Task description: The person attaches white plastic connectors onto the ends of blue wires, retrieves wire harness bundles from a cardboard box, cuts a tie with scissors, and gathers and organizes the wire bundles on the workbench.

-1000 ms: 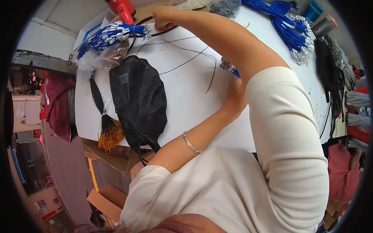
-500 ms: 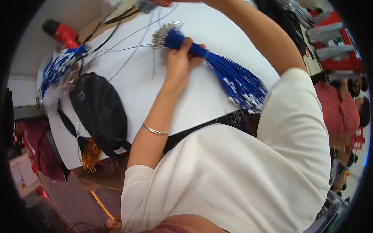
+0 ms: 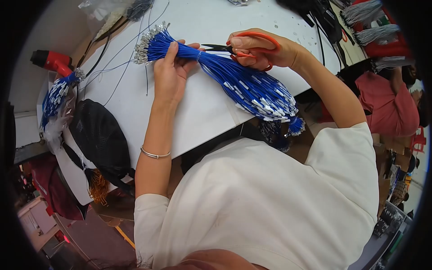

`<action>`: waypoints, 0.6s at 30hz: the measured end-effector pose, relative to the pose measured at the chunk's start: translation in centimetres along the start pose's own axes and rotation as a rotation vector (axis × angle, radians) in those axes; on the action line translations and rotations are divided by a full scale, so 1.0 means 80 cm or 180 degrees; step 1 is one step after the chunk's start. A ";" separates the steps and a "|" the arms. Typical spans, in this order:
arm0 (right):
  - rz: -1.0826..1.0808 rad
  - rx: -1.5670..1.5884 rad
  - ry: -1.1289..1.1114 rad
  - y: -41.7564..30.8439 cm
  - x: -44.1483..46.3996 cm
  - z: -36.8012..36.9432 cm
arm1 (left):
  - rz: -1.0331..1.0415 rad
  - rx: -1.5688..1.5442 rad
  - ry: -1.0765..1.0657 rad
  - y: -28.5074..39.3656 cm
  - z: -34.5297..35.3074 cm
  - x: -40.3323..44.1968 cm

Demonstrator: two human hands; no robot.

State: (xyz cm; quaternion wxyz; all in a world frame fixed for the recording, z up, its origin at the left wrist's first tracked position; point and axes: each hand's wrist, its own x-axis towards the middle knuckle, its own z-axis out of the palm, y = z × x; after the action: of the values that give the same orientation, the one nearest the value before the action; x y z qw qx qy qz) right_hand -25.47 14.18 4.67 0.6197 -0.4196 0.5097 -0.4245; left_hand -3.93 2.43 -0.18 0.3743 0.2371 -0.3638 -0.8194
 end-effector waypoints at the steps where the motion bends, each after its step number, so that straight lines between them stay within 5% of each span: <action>1: -0.0005 0.0016 0.0007 0.000 0.000 0.000 | -0.0011 0.0014 -0.0003 0.000 0.000 0.000; 18: 0.0756 0.0374 -0.0103 -0.030 0.000 0.022 | -0.0050 -0.0096 0.0041 0.005 0.003 -0.005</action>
State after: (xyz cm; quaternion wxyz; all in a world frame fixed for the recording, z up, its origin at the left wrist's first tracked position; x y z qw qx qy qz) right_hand -23.97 13.63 7.18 0.6972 -0.3261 0.5200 -0.3705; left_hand -3.70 2.68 0.35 0.3737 0.2395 -0.3471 -0.8262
